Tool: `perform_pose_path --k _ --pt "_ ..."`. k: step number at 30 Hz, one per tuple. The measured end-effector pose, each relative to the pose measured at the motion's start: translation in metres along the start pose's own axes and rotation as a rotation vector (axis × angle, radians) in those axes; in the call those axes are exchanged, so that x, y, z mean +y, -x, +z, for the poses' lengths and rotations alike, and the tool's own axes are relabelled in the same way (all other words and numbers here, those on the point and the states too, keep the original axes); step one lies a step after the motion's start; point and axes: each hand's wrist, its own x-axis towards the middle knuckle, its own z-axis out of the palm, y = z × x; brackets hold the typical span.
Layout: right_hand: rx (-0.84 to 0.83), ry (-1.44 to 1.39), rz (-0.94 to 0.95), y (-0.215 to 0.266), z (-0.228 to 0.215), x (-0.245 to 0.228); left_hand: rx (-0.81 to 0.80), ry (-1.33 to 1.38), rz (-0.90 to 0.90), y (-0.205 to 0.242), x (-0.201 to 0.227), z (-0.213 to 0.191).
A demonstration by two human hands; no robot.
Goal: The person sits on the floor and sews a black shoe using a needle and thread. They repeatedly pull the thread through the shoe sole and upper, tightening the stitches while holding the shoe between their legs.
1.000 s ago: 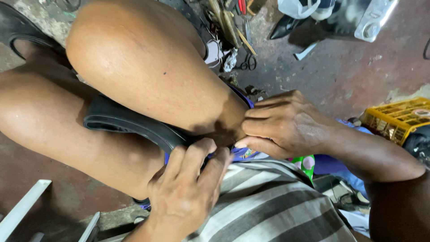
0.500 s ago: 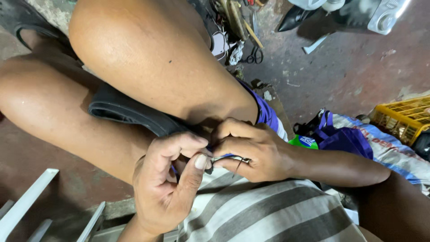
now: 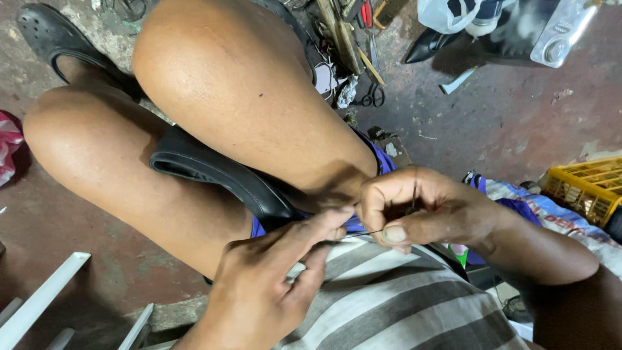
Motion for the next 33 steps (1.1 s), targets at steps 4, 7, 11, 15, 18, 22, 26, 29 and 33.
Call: perform_pose_path --k 4,7,11,15,18,22,26,29,33 --pt "0.128 0.487 -0.041 -0.010 0.011 -0.007 -0.170 -0.155 -0.270 -0.007 0.005 0.007" --pt "0.209 0.914 -0.201 -0.031 0.026 -0.005 -0.087 -0.125 -0.204 -0.006 0.010 0.007" --pt "0.274 1.427 -0.326 -0.030 0.025 0.007 -0.067 -0.029 -0.256 -0.004 0.012 0.008" --pt "0.573 1.682 -0.182 0.013 -0.072 0.002 -0.081 -0.074 -0.263 -0.010 0.010 0.010" --pt "0.699 2.084 0.002 0.043 -0.188 -0.039 -0.079 -0.073 -0.244 -0.010 0.008 0.010" --pt "1.297 1.863 -0.021 0.089 -0.208 -0.027 -0.052 -0.009 -0.196 -0.011 0.005 0.012" --pt "0.936 0.894 -0.184 0.056 -0.127 0.032 0.001 -0.047 -0.143 -0.014 0.008 0.016" --pt "0.498 1.189 -0.180 0.028 -0.035 0.065 -0.009 -0.072 -0.190 -0.018 0.010 0.015" --pt "0.421 1.057 0.202 0.013 0.018 0.054 0.002 -0.068 -0.177 -0.017 0.011 0.014"
